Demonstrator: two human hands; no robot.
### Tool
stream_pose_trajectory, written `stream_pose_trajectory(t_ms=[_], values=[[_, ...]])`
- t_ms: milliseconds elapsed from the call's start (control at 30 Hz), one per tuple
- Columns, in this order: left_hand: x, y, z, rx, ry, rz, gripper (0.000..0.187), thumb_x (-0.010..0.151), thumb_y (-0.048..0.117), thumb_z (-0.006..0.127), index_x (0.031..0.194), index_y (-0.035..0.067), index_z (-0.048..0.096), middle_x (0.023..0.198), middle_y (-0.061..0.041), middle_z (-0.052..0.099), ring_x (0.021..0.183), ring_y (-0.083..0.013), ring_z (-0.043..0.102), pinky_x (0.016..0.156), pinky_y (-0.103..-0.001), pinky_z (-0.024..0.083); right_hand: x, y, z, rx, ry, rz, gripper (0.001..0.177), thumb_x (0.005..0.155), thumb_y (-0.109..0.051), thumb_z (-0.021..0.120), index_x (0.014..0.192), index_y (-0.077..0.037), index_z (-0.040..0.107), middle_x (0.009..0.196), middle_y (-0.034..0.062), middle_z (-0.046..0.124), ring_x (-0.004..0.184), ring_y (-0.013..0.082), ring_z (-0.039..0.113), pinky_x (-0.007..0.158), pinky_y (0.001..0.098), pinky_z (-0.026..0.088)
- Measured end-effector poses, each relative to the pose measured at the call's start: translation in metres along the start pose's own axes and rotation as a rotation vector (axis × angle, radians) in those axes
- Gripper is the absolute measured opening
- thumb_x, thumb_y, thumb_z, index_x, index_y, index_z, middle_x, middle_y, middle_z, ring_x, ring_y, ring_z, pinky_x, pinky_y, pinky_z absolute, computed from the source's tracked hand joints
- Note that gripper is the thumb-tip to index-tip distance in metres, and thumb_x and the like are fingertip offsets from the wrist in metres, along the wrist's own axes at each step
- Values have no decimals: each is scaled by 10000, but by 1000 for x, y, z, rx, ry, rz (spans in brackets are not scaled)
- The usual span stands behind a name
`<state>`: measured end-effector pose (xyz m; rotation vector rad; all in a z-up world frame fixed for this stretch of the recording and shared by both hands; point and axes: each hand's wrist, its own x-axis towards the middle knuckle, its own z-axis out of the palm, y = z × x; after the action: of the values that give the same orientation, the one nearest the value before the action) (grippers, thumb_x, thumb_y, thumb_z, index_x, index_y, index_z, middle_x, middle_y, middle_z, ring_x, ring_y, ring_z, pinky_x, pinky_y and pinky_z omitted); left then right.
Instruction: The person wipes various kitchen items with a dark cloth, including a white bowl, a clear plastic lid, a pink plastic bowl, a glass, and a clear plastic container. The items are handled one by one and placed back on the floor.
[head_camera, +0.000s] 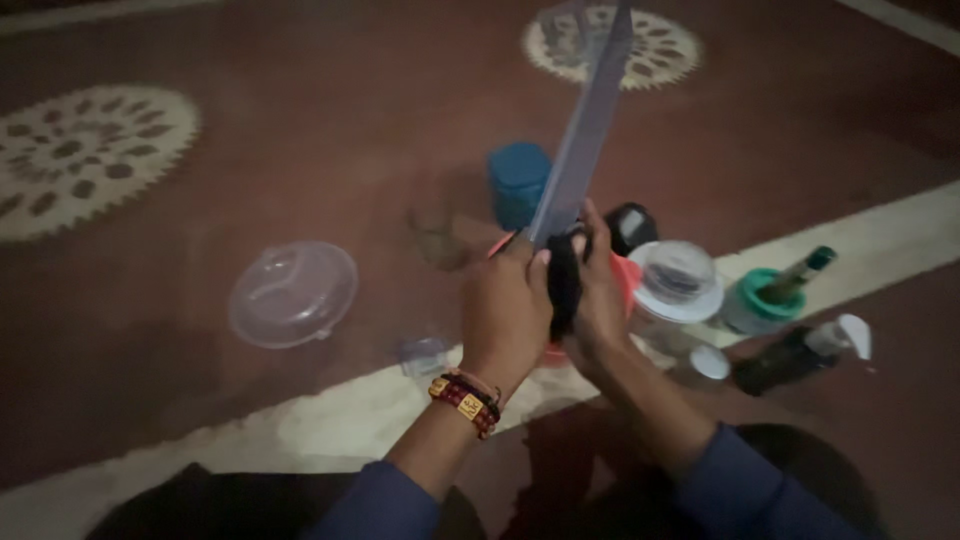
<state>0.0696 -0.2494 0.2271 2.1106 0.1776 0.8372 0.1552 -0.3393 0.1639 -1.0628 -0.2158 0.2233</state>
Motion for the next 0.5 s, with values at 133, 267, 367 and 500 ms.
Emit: stream_pose_trajectory(t_ms=[133, 267, 367, 500], values=[[-6, 16, 22, 69, -192, -94, 266, 990, 206, 591, 859, -4, 688, 776, -239, 683, 769, -421, 673, 714, -519, 503, 35, -13, -41, 294, 135, 116, 428, 1016, -415, 520, 1352, -154, 568, 1195, 69, 677, 1067, 216, 673, 929, 380, 565], [-14, 29, 22, -16, -290, -83, 241, 969, 194, 589, 868, -3, 682, 749, -230, 672, 747, -411, 675, 694, -514, 500, 49, -38, -69, 358, 27, 102, 359, 1018, -438, 629, 1128, -99, 674, 1045, 57, 713, 976, 220, 678, 913, 386, 579], [-11, 31, 16, -56, -338, -88, 259, 974, 186, 566, 845, -5, 685, 726, -213, 659, 717, -384, 677, 698, -499, 505, 46, -52, -72, 454, -62, 148, 320, 1003, -436, 673, 1050, -119, 680, 1013, 54, 717, 957, 221, 689, 905, 396, 592], [6, 21, 14, -235, -426, -266, 233, 952, 182, 516, 898, 54, 703, 697, -124, 719, 631, -250, 743, 648, -415, 578, 33, -61, -65, 389, -90, 203, 333, 955, -455, 664, 983, -124, 690, 959, 72, 733, 894, 222, 702, 813, 382, 598]])
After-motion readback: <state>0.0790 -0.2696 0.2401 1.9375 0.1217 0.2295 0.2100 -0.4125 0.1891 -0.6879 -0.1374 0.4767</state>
